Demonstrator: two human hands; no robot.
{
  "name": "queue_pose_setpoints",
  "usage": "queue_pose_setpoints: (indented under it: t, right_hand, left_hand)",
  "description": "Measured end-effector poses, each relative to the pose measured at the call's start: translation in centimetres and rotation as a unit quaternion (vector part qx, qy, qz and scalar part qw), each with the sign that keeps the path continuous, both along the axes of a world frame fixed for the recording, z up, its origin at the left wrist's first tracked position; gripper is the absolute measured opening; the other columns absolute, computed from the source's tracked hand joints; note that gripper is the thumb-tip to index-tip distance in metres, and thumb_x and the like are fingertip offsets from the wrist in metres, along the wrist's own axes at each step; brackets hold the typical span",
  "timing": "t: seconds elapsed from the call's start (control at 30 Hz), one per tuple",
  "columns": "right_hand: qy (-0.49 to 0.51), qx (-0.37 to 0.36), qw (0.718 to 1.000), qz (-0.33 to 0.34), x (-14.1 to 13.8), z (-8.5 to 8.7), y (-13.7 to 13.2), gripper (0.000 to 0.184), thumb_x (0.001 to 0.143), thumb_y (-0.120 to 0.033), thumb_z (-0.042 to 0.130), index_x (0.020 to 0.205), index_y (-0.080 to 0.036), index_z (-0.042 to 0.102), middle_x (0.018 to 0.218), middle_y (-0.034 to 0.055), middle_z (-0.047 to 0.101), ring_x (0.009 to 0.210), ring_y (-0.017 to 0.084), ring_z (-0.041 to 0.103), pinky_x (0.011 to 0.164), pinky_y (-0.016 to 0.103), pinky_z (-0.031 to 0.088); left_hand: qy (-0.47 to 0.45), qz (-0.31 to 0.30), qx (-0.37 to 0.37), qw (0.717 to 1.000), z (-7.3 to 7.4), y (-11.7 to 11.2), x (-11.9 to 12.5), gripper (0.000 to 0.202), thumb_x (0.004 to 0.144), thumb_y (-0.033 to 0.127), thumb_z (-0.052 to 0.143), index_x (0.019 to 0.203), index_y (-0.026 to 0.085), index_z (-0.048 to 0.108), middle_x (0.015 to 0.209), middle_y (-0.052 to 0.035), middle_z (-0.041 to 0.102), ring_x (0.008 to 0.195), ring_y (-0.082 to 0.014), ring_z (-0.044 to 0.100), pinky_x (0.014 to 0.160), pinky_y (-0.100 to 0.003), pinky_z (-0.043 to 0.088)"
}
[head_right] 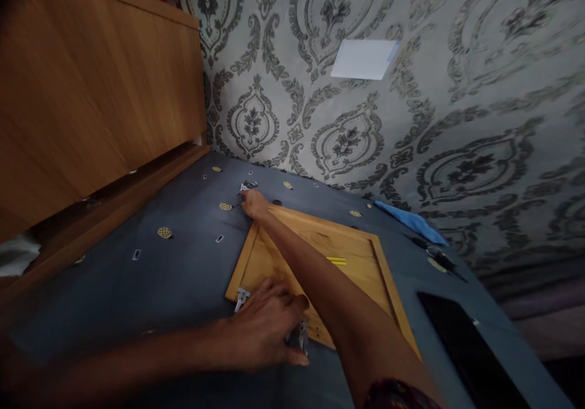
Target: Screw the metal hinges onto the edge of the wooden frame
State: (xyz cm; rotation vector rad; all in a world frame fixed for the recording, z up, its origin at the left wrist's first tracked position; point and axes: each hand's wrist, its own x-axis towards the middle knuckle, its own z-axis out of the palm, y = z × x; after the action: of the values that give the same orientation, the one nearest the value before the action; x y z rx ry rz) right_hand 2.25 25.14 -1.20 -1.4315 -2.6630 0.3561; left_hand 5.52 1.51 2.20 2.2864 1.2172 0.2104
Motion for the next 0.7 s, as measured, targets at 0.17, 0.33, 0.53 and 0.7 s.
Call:
queue_pose_setpoints:
  t: [0.17,0.33,0.53,0.7]
  right_hand:
    - [-0.008,-0.001,1.0,-0.008,-0.4,0.4,0.2,0.039,0.102,-0.039,0.068,0.136,-0.019,0.064,0.138,0.0112,0.066,0.117,0.025,0.069,0.098,0.048,0.061]
    - [-0.026,-0.002,1.0,-0.016,-1.0,0.6,0.5,0.039,0.102,-0.039,0.068,0.135,-0.019,0.064,0.138,0.0112,0.066,0.117,0.025,0.069,0.098,0.048,0.061]
    - [-0.044,0.001,0.999,-0.022,-1.6,0.7,0.2,0.039,0.102,-0.039,0.068,0.135,-0.019,0.064,0.137,0.011,0.066,0.117,0.025,0.069,0.098,0.047,0.061]
    - [-0.055,0.021,0.998,-0.034,-2.2,0.7,-0.5,0.039,0.102,-0.039,0.068,0.135,-0.019,0.064,0.137,0.0111,0.066,0.117,0.025,0.069,0.098,0.048,0.061]
  left_hand:
    - [-0.013,-0.007,0.019,1.0,-0.9,0.0,0.0,0.053,0.091,0.052,0.081,0.12,0.014,0.058,0.122,-0.0151,0.075,0.125,-0.0342,0.062,0.106,-0.044,0.041]
    - [-0.028,-0.005,0.016,0.999,-1.4,0.0,0.0,0.051,0.091,0.052,0.08,0.12,0.016,0.059,0.121,-0.015,0.076,0.123,-0.0352,0.062,0.105,-0.047,0.042]
    - [-0.026,-0.011,0.019,0.999,-1.3,0.0,0.0,0.052,0.092,0.048,0.08,0.123,0.013,0.058,0.122,-0.0166,0.076,0.121,-0.0342,0.062,0.105,-0.044,0.041]
    - [-0.038,-0.011,0.033,0.999,-1.5,0.0,0.0,0.057,0.092,0.045,0.08,0.133,0.013,0.056,0.122,-0.0174,0.076,0.122,-0.0358,0.062,0.107,-0.047,0.041]
